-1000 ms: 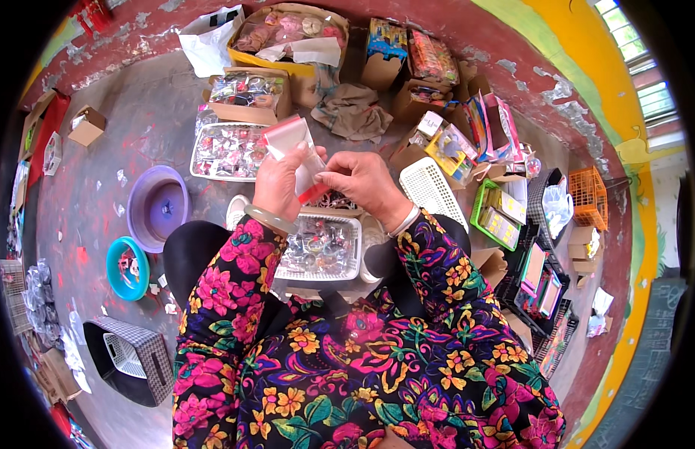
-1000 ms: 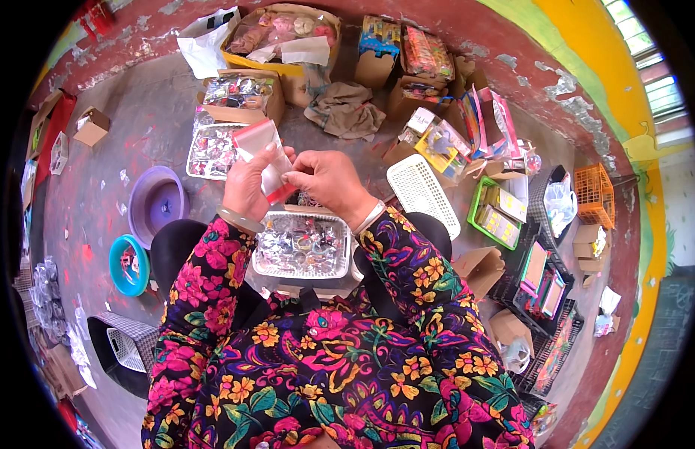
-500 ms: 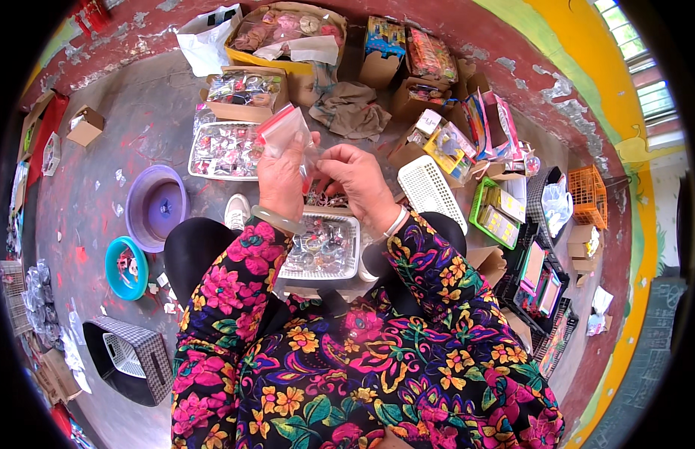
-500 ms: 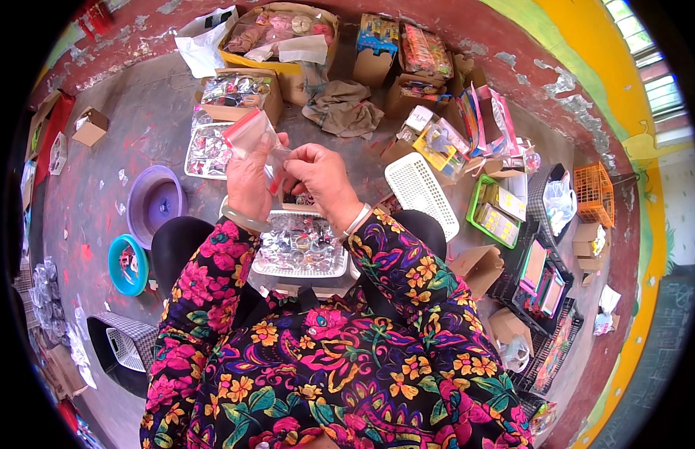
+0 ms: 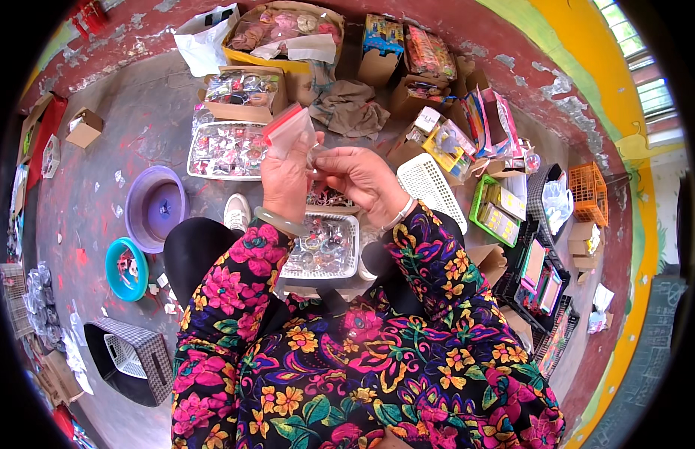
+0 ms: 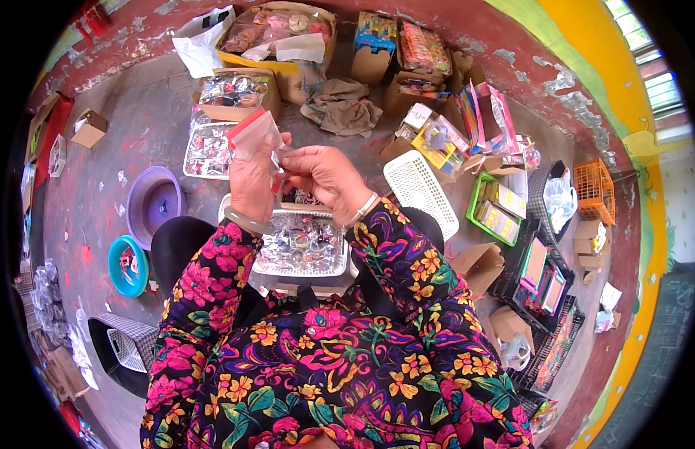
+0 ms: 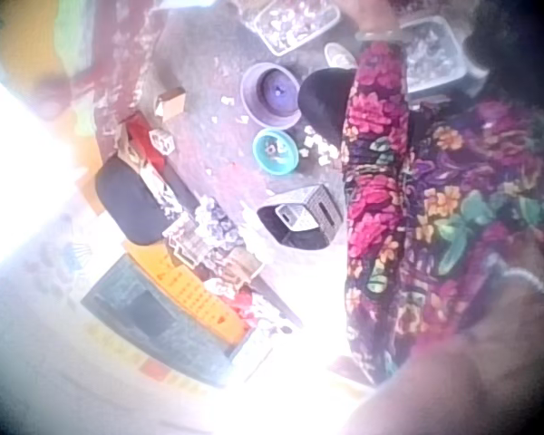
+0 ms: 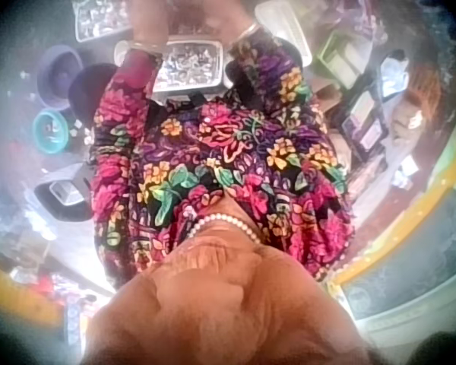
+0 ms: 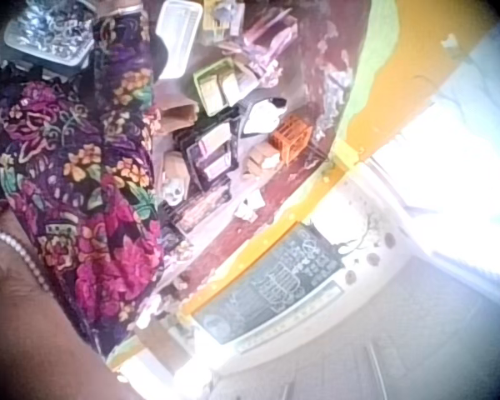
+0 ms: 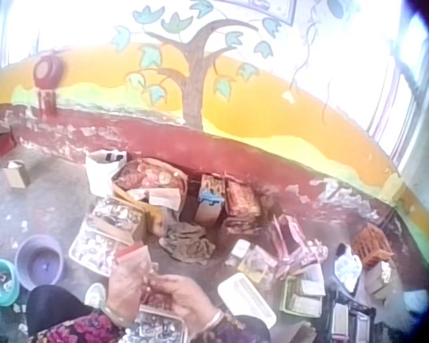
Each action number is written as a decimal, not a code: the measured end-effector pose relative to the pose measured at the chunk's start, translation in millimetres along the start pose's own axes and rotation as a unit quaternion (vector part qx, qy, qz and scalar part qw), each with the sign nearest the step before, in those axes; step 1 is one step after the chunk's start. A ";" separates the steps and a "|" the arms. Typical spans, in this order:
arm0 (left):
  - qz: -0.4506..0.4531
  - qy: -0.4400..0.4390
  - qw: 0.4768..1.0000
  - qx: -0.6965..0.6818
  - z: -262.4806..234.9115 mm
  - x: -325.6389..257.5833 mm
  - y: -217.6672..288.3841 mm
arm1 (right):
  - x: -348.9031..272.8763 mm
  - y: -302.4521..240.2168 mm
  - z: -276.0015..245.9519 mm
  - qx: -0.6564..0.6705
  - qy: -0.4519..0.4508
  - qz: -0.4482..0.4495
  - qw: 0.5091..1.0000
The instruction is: The person sits on the floor and repeatedly picks up small items, places them into clear plastic bags, and seals the bags. The person then places the sealed bags into a white plastic basket. The process is repeated with multiple small items from a tray.
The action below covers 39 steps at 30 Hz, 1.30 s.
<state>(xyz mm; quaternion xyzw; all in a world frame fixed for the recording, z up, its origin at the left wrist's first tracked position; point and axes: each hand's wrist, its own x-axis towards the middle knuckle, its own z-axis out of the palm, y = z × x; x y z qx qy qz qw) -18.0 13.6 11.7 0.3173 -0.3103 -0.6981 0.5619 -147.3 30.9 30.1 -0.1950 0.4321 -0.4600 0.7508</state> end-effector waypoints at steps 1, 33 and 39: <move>-0.001 -0.005 1.000 0.012 -2.4 0.5 -0.5 | -1.1 -1.2 4.2 0.032 0.019 0.003 0.999; -0.011 0.065 0.992 -0.106 -22.7 16.8 18.2 | 2.6 2.7 -6.3 -0.298 0.071 -0.177 0.935; 0.006 0.054 0.988 -0.143 -24.4 20.5 37.6 | -2.3 -29.5 -33.2 -0.327 0.019 -0.174 0.929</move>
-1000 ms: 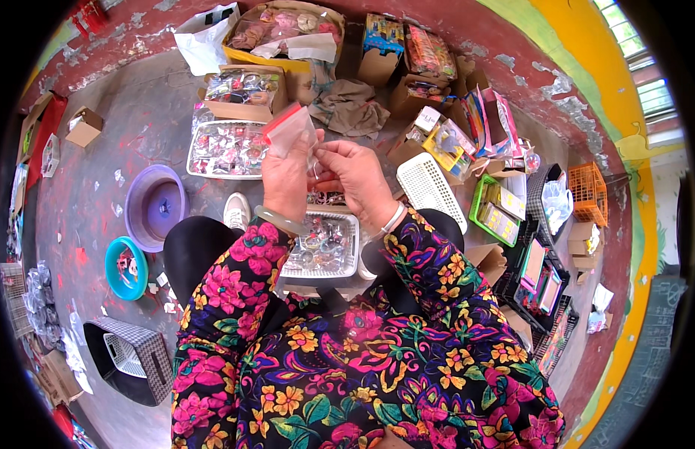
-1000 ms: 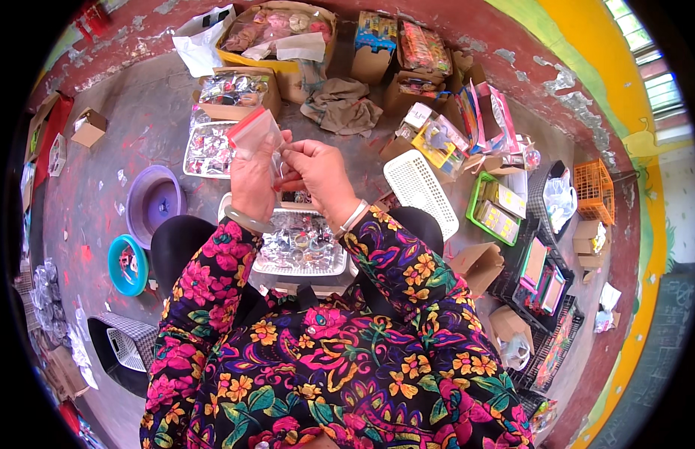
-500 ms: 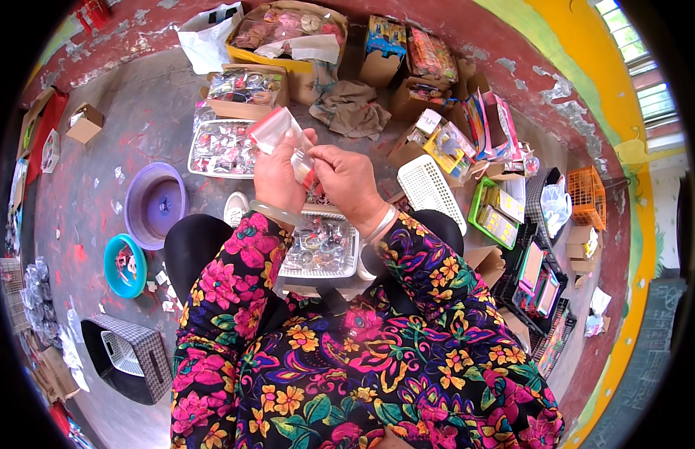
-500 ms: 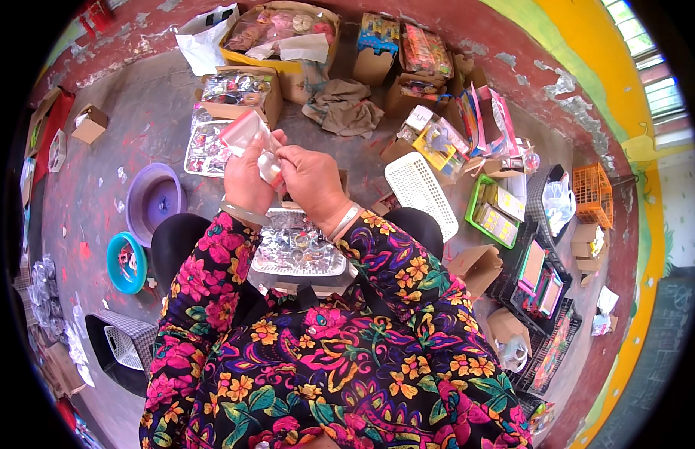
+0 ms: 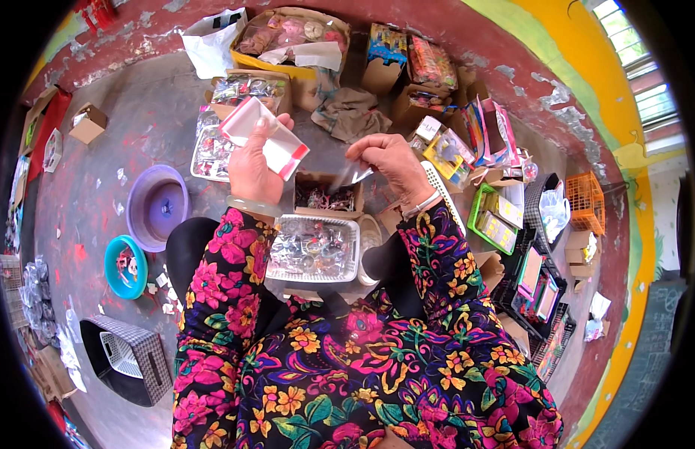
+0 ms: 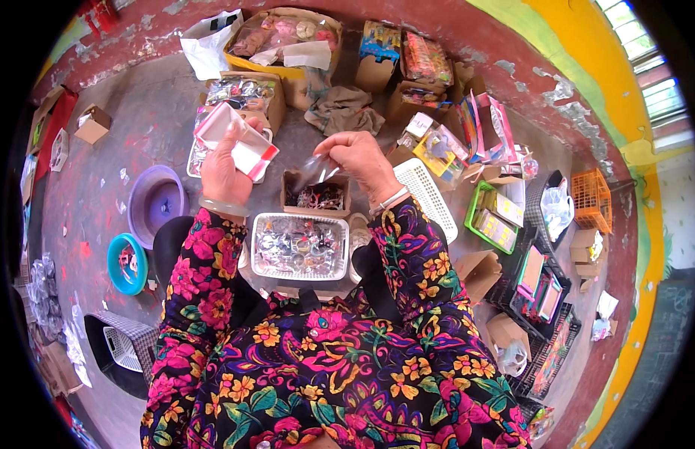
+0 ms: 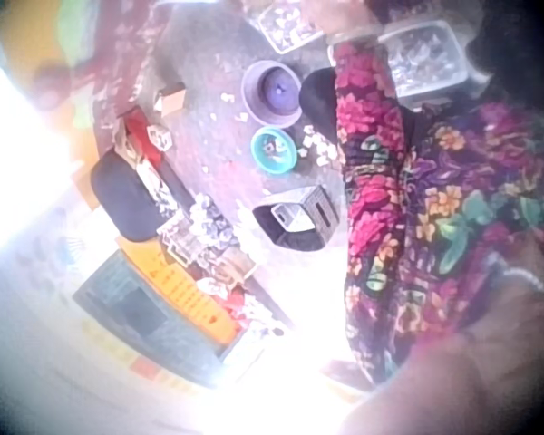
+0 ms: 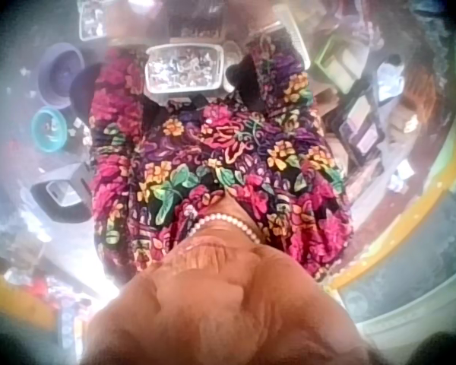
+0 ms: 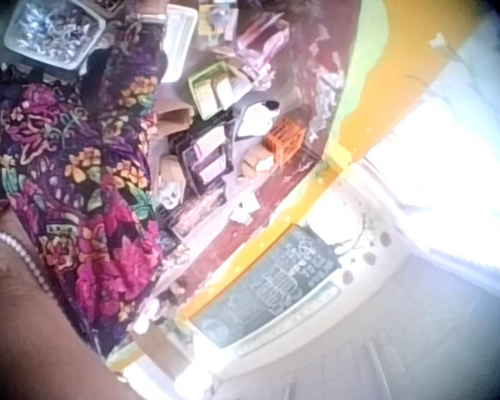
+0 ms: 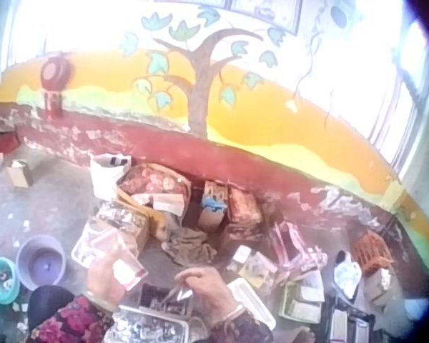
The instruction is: The person sits on the floor and repeatedly picks up small items, places them into clear plastic bags, and seals the bags. The person then places the sealed bags into a white plastic basket. The process is repeated with multiple small items from a tray.
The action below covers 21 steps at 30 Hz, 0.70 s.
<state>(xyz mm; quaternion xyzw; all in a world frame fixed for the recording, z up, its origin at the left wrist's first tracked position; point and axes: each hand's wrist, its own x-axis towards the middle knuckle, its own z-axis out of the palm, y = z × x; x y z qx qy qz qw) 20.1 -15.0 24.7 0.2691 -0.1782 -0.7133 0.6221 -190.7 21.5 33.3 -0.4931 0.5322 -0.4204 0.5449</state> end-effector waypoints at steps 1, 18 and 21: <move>-0.015 -0.013 1.000 0.003 2.1 -0.4 -1.0 | 0.7 1.8 -0.5 -0.010 -0.009 -0.027 1.000; -0.189 -0.145 0.964 0.117 14.8 -6.1 -18.6 | -54.9 -6.6 -111.0 -0.272 0.162 -0.017 0.948; -0.196 -0.139 0.961 0.139 8.3 -5.6 -15.6 | -83.6 67.2 -178.4 -0.384 0.211 -0.019 0.899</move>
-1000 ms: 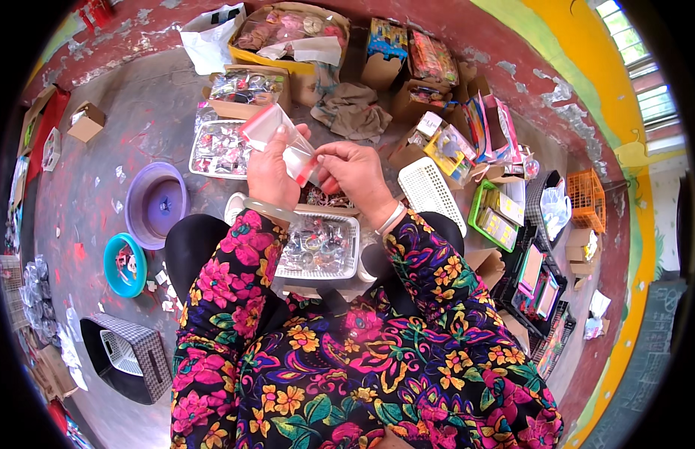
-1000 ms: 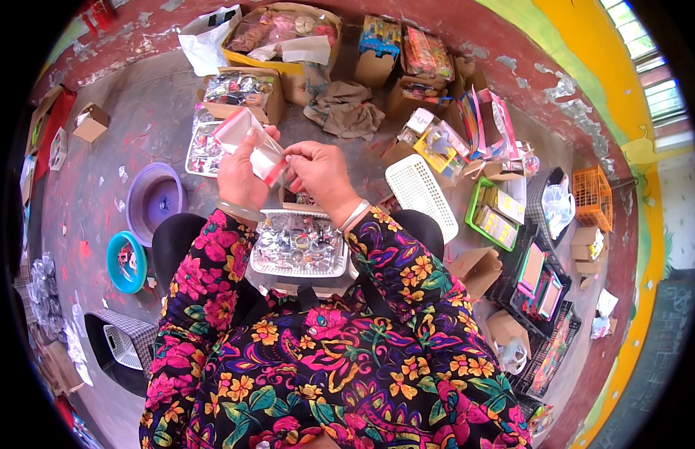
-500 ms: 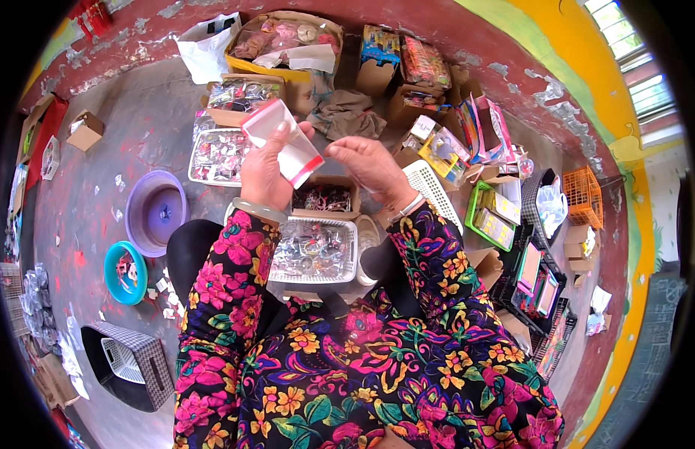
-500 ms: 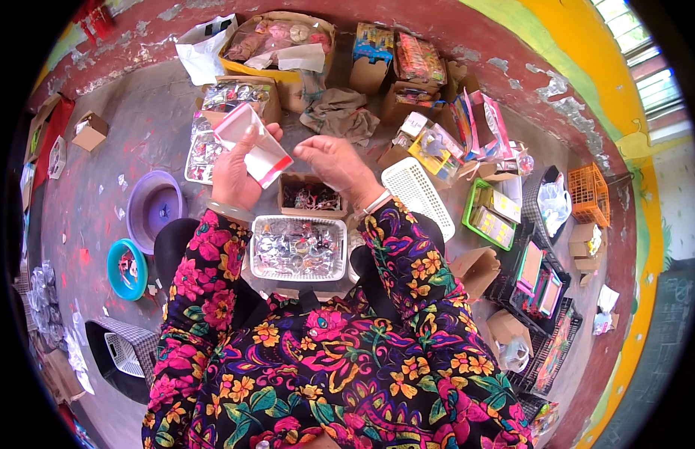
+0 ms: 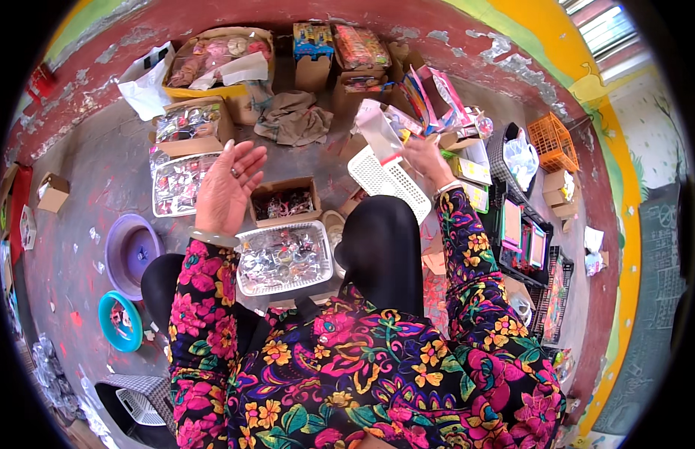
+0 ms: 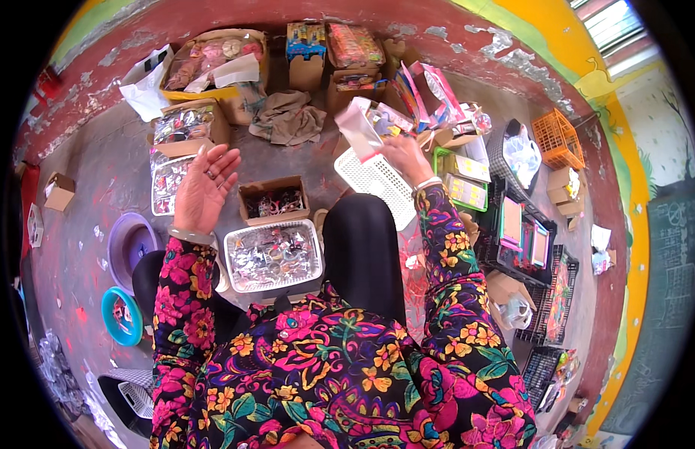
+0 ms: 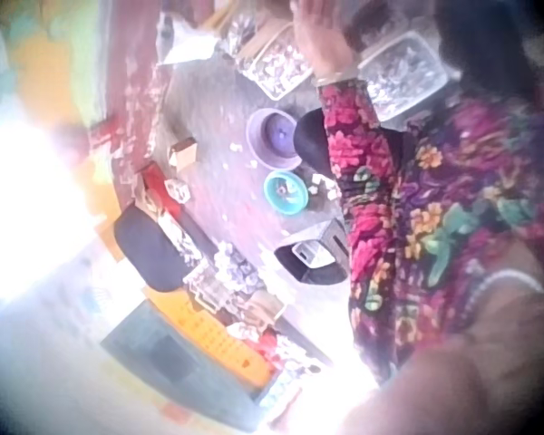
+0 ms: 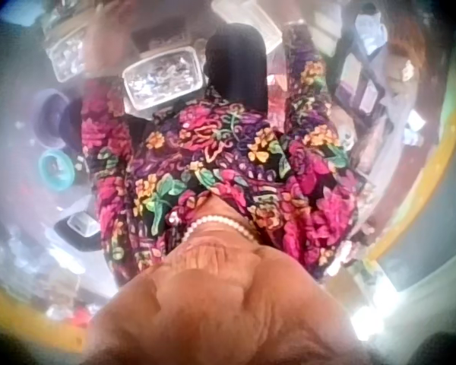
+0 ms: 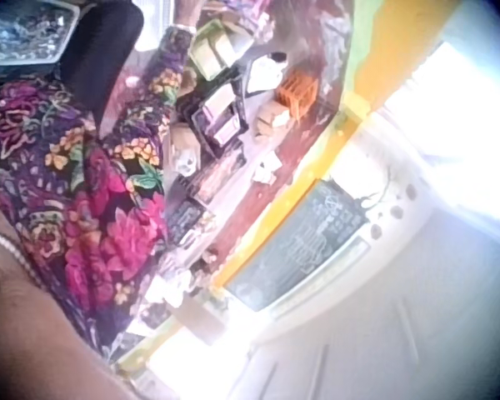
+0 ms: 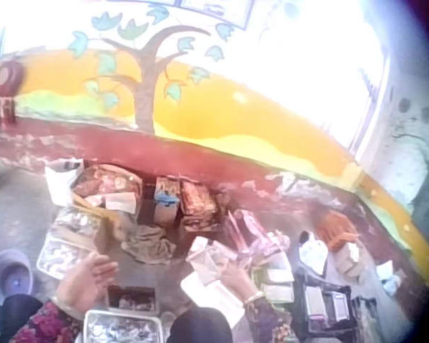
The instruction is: The person sits on the floor and repeatedly picks up small items, places them into clear plastic bags, and seals the bags. The person then places the sealed bags into a white plastic basket. The process is repeated with multiple small items from a tray.
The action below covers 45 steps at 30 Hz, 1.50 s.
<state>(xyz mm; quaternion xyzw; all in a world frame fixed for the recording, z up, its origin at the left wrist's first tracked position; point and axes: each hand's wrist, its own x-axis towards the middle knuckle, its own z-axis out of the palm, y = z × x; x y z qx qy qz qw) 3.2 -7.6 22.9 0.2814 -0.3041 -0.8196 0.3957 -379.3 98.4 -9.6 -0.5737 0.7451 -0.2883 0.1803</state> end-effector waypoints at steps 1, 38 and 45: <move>-0.007 0.008 1.000 0.007 -0.5 -0.7 -0.1 | -6.4 36.2 2.1 -0.041 -0.029 -0.067 0.996; -0.007 -0.033 0.941 0.336 4.3 -14.4 27.4 | 27.7 -217.3 89.6 0.272 -0.310 -0.089 0.907; 0.002 -0.027 0.947 0.319 4.9 -14.8 24.0 | 30.6 -212.5 70.4 0.386 -0.292 -0.004 0.875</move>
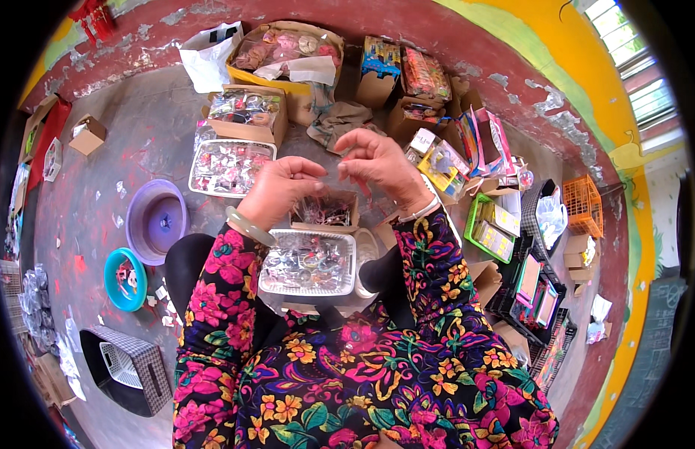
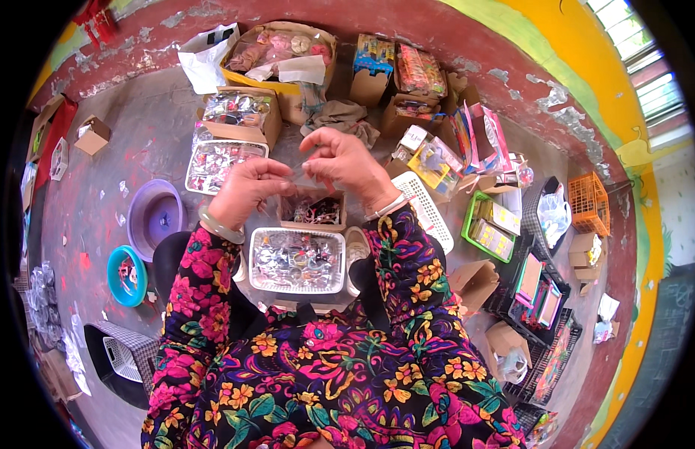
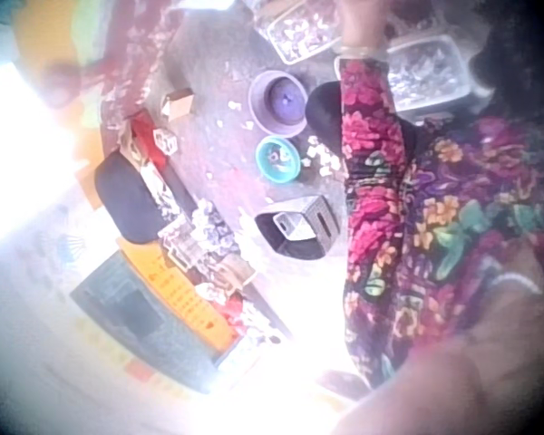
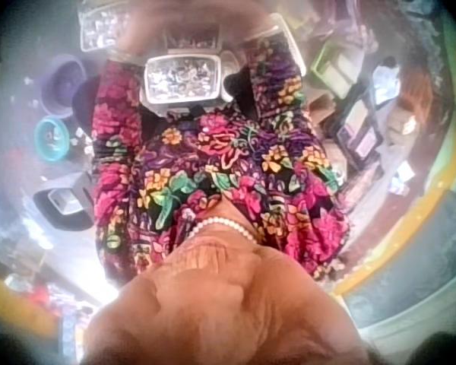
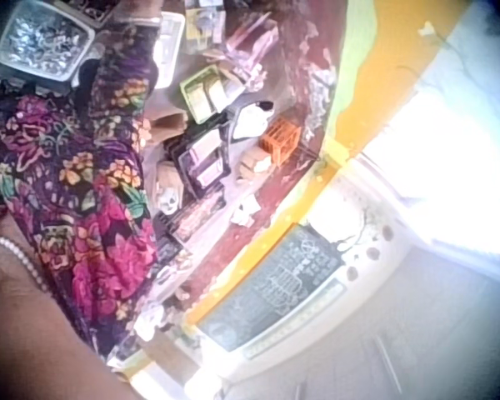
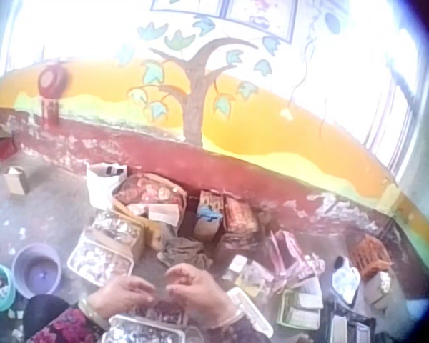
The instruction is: The person sits on the floor and repeatedly picks up small items, places them into clear plastic bags, and seals the bags. The person then places the sealed bags into a white plastic basket. The process is repeated with multiple small items from a tray.
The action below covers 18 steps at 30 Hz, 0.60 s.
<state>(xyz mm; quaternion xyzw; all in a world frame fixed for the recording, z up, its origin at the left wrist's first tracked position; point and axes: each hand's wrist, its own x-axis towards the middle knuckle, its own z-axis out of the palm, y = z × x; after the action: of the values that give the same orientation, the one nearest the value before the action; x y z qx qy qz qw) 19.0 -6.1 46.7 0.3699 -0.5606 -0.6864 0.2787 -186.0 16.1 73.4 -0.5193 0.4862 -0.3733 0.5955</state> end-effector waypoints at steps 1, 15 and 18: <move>0.005 0.010 1.000 -0.001 1.3 0.0 1.4 | -2.2 -0.4 -3.3 0.016 0.013 -0.010 1.000; -0.032 0.030 0.993 -0.109 -2.3 2.3 -2.4 | -4.9 7.4 -15.9 -0.044 0.017 0.009 0.999; -0.007 0.044 0.995 -0.086 -4.3 4.6 -10.0 | -4.2 5.7 -10.8 -0.035 0.026 0.012 0.999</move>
<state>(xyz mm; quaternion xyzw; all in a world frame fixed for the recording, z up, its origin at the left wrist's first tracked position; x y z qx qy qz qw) 20.2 -10.0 35.6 0.3781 -0.4846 -0.7171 0.3287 -197.8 18.4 68.8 -0.5241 0.5205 -0.3619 0.5686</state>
